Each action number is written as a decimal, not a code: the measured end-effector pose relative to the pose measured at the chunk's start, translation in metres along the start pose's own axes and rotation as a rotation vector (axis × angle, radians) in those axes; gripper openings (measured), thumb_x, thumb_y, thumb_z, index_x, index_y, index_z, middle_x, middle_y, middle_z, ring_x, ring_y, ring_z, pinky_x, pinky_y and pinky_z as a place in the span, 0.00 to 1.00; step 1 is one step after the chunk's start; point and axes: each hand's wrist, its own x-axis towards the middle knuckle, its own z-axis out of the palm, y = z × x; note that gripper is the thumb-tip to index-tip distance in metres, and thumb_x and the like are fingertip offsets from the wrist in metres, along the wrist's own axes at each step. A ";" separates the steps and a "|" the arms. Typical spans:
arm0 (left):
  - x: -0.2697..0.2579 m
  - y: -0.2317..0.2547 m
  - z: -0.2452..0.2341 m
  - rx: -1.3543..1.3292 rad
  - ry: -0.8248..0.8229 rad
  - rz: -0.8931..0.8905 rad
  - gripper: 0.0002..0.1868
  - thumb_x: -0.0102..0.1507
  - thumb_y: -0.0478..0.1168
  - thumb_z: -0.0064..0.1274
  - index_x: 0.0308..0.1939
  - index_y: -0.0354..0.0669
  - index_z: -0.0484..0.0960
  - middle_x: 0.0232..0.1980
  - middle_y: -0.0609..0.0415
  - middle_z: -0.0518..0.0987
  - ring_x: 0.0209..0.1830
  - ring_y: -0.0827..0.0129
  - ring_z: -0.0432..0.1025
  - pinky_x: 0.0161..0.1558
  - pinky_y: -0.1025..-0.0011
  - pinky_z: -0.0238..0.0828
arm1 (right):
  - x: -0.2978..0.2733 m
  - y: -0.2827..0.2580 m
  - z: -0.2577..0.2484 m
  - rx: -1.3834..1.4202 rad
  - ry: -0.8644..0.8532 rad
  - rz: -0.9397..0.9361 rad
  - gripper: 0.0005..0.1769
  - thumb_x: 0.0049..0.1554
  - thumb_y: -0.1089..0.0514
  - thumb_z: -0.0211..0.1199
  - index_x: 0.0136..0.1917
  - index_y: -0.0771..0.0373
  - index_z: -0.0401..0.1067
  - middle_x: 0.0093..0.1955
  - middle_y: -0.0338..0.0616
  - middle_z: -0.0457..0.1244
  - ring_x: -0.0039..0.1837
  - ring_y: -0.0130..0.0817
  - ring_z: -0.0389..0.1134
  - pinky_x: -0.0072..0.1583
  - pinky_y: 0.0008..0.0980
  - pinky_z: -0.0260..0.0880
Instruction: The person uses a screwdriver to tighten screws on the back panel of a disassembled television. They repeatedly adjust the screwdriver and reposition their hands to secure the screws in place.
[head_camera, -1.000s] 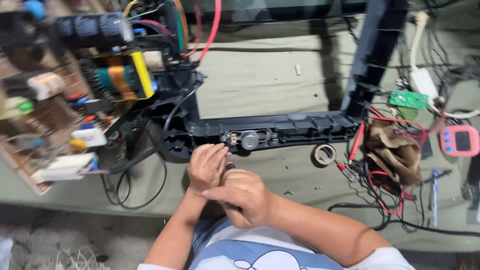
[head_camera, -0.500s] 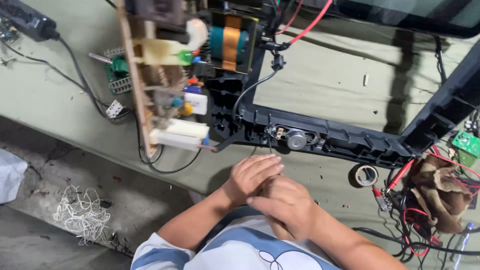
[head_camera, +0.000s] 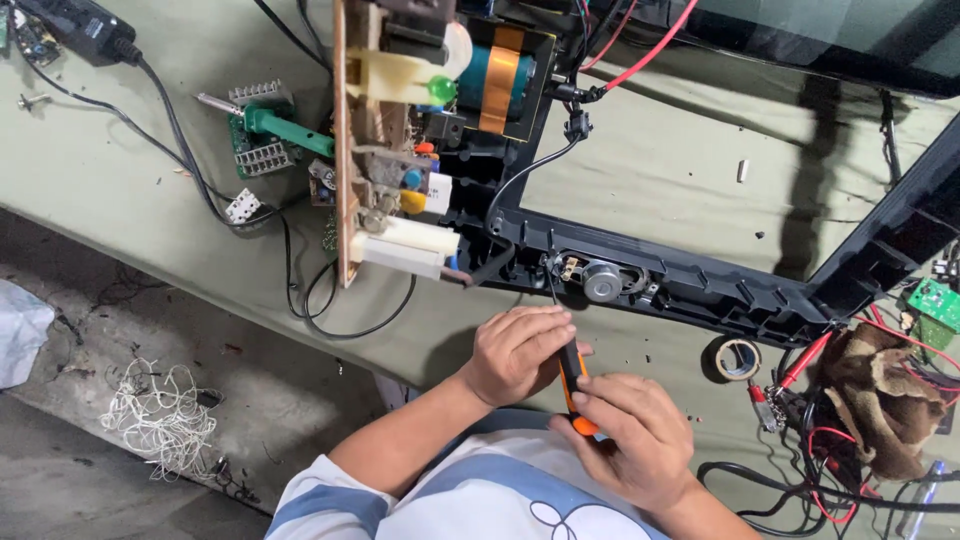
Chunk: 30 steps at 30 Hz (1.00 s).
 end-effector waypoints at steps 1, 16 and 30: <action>0.000 0.001 0.000 0.002 0.001 0.003 0.18 0.60 0.38 0.72 0.47 0.39 0.79 0.47 0.47 0.84 0.45 0.55 0.83 0.46 0.64 0.82 | 0.002 -0.002 0.000 0.000 0.002 -0.003 0.19 0.50 0.53 0.78 0.50 0.61 0.74 0.50 0.49 0.71 0.46 0.39 0.73 0.51 0.34 0.76; -0.013 0.011 0.005 -0.083 -0.171 -0.055 0.13 0.71 0.39 0.45 0.56 0.39 0.78 0.58 0.42 0.80 0.58 0.46 0.79 0.55 0.58 0.79 | 0.026 -0.003 0.005 -0.102 -0.070 0.006 0.08 0.56 0.49 0.65 0.43 0.54 0.79 0.42 0.42 0.60 0.44 0.40 0.66 0.49 0.34 0.71; -0.010 0.005 0.007 -0.050 -0.210 0.029 0.16 0.76 0.39 0.35 0.56 0.34 0.77 0.61 0.39 0.79 0.58 0.47 0.80 0.50 0.59 0.81 | 0.033 0.012 0.020 0.247 -0.032 -0.082 0.12 0.58 0.55 0.53 0.40 0.58 0.75 0.37 0.38 0.68 0.45 0.41 0.66 0.56 0.44 0.70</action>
